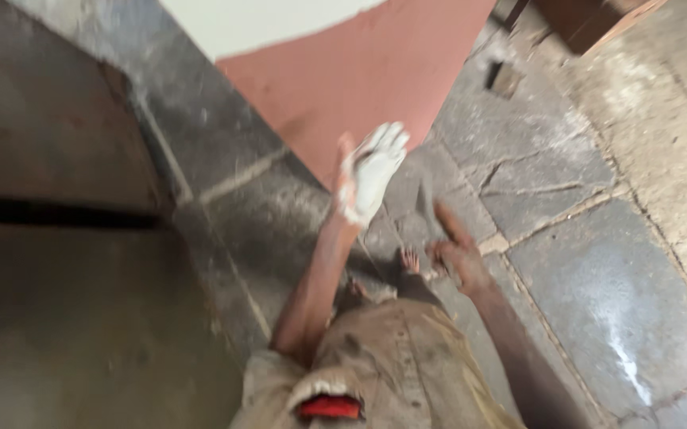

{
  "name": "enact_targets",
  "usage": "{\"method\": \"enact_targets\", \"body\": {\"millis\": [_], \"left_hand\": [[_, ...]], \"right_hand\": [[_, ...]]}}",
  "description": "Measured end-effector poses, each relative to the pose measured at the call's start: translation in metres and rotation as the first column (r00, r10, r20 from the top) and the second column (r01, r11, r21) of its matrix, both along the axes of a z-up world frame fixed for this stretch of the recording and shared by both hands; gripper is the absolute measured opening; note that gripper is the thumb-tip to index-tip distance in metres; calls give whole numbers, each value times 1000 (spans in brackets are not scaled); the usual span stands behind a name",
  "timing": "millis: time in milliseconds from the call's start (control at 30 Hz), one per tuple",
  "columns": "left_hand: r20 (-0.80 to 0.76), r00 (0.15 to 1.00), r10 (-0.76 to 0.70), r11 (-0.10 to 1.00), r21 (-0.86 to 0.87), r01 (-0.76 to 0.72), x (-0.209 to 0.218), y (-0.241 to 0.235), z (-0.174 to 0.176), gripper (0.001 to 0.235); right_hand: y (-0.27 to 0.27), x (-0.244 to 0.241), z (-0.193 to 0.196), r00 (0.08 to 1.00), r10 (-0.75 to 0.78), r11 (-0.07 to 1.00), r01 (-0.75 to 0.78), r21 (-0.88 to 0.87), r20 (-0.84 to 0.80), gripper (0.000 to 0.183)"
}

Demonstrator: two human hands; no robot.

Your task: The person applies a white plaster-like substance to a reddish-brown vertical surface using a trowel. They repeatedly scoop material from their left hand and spread it across the surface in smooth strokes.

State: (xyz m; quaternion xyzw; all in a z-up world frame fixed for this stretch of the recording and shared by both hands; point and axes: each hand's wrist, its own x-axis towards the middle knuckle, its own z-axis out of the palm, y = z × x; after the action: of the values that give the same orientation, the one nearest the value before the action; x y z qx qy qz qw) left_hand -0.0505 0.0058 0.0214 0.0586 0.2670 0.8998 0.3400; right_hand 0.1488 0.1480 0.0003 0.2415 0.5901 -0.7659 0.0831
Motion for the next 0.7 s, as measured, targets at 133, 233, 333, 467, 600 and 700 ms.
{"method": "enact_targets", "body": {"millis": [133, 233, 333, 467, 600, 700], "left_hand": [[142, 967, -213, 745, -616, 255, -13, 29, -27, 126], [117, 930, -348, 931, -71, 358, -35, 40, -32, 133], [65, 938, -341, 895, 327, 303, -58, 36, -25, 128], [62, 997, -38, 986, -159, 47, -48, 4, -34, 96], [327, 941, 88, 956, -294, 13, -8, -19, -67, 84], [333, 937, 105, 964, -265, -14, 28, -39, -96, 81]], "right_hand": [[-13, -11, 4, 996, 36, 999, -35, 22, -84, 80], [-3, -10, -1, 964, 267, 958, -267, 104, 15, 75], [27, -12, -14, 987, 143, 932, -160, -325, -75, 72], [67, -46, -37, 915, -367, 597, 91, -797, -170, 58], [130, -137, -27, 768, -495, 592, -43, -805, -406, 50], [168, -209, 2, 751, -526, 786, 252, -564, -398, 70]]}}
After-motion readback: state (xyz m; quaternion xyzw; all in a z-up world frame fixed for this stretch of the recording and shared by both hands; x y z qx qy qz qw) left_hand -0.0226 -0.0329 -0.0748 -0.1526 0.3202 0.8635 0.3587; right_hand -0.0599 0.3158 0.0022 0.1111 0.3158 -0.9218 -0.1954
